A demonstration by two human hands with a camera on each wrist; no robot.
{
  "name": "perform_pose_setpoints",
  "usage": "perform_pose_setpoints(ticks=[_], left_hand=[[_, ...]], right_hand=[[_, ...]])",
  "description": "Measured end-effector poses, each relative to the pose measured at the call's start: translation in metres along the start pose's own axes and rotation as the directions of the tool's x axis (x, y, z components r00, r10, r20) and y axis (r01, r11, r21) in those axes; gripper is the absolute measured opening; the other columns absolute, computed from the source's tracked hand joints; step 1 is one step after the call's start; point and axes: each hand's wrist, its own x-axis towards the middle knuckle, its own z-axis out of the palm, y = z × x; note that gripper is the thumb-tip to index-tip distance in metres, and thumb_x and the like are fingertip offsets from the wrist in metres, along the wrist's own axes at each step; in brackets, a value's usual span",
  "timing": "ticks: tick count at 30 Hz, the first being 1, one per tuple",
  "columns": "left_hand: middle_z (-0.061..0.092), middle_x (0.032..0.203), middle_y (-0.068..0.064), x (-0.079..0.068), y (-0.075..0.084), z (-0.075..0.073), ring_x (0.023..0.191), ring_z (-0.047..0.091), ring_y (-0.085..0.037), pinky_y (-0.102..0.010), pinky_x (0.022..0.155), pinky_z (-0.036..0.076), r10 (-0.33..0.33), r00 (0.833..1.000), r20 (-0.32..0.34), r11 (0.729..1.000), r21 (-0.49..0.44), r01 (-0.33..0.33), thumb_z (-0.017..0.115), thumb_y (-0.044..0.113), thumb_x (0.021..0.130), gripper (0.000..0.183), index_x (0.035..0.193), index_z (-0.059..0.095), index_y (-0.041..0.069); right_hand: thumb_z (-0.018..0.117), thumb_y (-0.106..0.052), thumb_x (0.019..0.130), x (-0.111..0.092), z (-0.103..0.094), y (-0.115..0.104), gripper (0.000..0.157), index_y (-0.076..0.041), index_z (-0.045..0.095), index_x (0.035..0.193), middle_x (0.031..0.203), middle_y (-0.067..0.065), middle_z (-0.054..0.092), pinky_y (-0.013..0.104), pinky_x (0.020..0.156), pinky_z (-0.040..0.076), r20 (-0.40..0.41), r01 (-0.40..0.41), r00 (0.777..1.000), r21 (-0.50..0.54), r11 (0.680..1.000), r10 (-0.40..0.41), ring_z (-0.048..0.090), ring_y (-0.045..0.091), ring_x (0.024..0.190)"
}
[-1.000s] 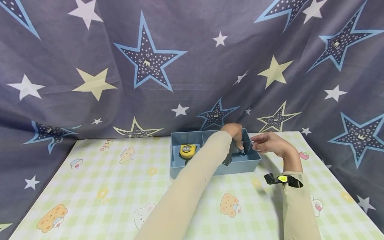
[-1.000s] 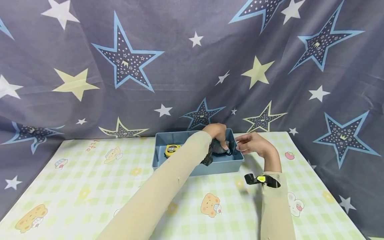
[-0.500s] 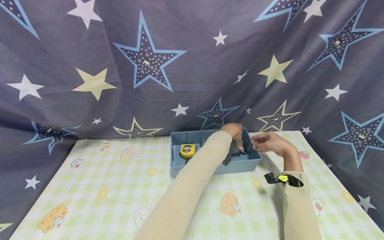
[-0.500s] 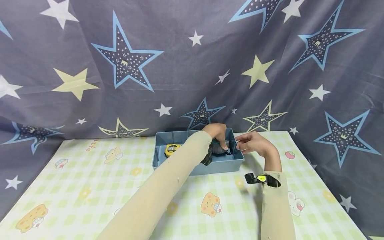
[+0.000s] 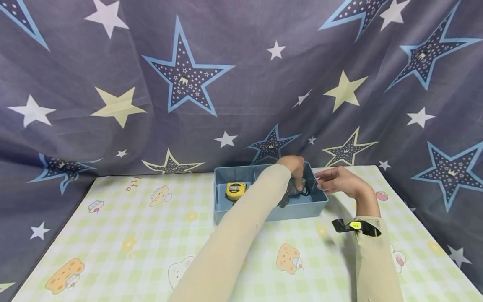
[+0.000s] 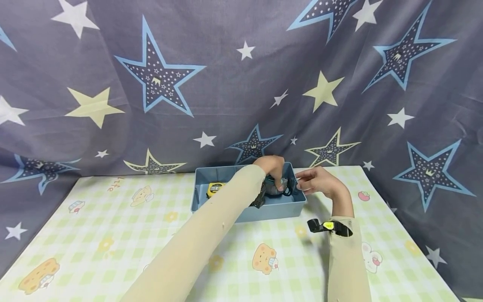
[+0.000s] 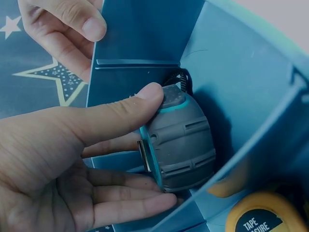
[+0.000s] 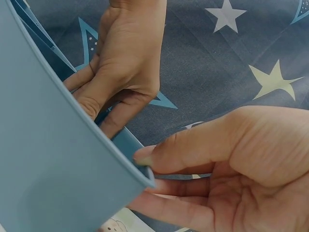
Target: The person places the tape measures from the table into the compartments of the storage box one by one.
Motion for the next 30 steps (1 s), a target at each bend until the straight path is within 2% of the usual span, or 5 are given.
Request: perform_pose_setpoints(ticks=[6, 11, 17, 25, 30], left_hand=[[0.064, 0.134, 0.004, -0.002, -0.002, 0.003, 0.111, 0.063, -0.012, -0.031, 0.102, 0.053, 0.013, 0.998, -0.057, 1.000, 0.010, -0.013, 0.095, 0.035, 0.071, 0.075, 0.135, 0.060, 0.020], [0.067, 0.127, 0.005, -0.002, -0.001, 0.006, 0.106, 0.064, -0.012, -0.029, 0.098, 0.055, 0.018, 0.998, -0.061, 0.999, 0.028, -0.016, 0.095, 0.032, 0.070, 0.065, 0.127, 0.066, 0.021], [0.068, 0.123, 0.006, 0.001, -0.001, 0.010, 0.103, 0.064, -0.011, -0.028, 0.098, 0.055, 0.019, 0.997, -0.074, 0.999, 0.040, -0.016, 0.095, 0.031, 0.071, 0.062, 0.126, 0.068, 0.021], [0.069, 0.118, 0.004, 0.000, -0.005, 0.021, 0.098, 0.064, -0.012, -0.026, 0.093, 0.055, 0.092, 0.981, -0.171, 0.995, 0.055, -0.084, 0.096, 0.032, 0.068, 0.060, 0.121, 0.070, 0.018], [0.070, 0.113, 0.004, -0.003, -0.008, 0.022, 0.096, 0.064, -0.013, -0.027, 0.091, 0.056, 0.100, 0.977, -0.189, 0.995, 0.026, -0.097, 0.097, 0.031, 0.068, 0.057, 0.117, 0.072, 0.018]], right_hand=[[0.060, -0.002, 0.097, 0.001, 0.000, 0.000, 0.053, 0.016, 0.043, 0.145, 0.130, 0.033, 0.063, 0.039, 0.091, 0.060, 0.002, 0.003, 1.000, 0.002, 1.000, -0.003, 0.071, 0.015, 0.103], [0.059, -0.001, 0.097, 0.001, -0.001, 0.000, 0.053, 0.017, 0.043, 0.144, 0.128, 0.032, 0.064, 0.039, 0.091, 0.060, -0.001, 0.000, 1.000, -0.003, 1.000, 0.000, 0.070, 0.010, 0.099], [0.060, -0.001, 0.097, 0.002, 0.000, 0.001, 0.054, 0.017, 0.043, 0.145, 0.128, 0.032, 0.064, 0.039, 0.090, 0.061, -0.001, -0.004, 1.000, -0.006, 1.000, 0.004, 0.070, 0.010, 0.099], [0.061, -0.001, 0.097, 0.002, 0.000, 0.000, 0.055, 0.016, 0.043, 0.145, 0.121, 0.023, 0.070, 0.038, 0.090, 0.061, 0.003, -0.020, 1.000, 0.005, 1.000, 0.020, 0.070, 0.008, 0.096], [0.061, -0.002, 0.097, 0.001, -0.001, -0.002, 0.055, 0.015, 0.043, 0.146, 0.121, 0.023, 0.070, 0.039, 0.091, 0.060, 0.007, -0.022, 1.000, 0.004, 1.000, 0.022, 0.070, 0.008, 0.096]])
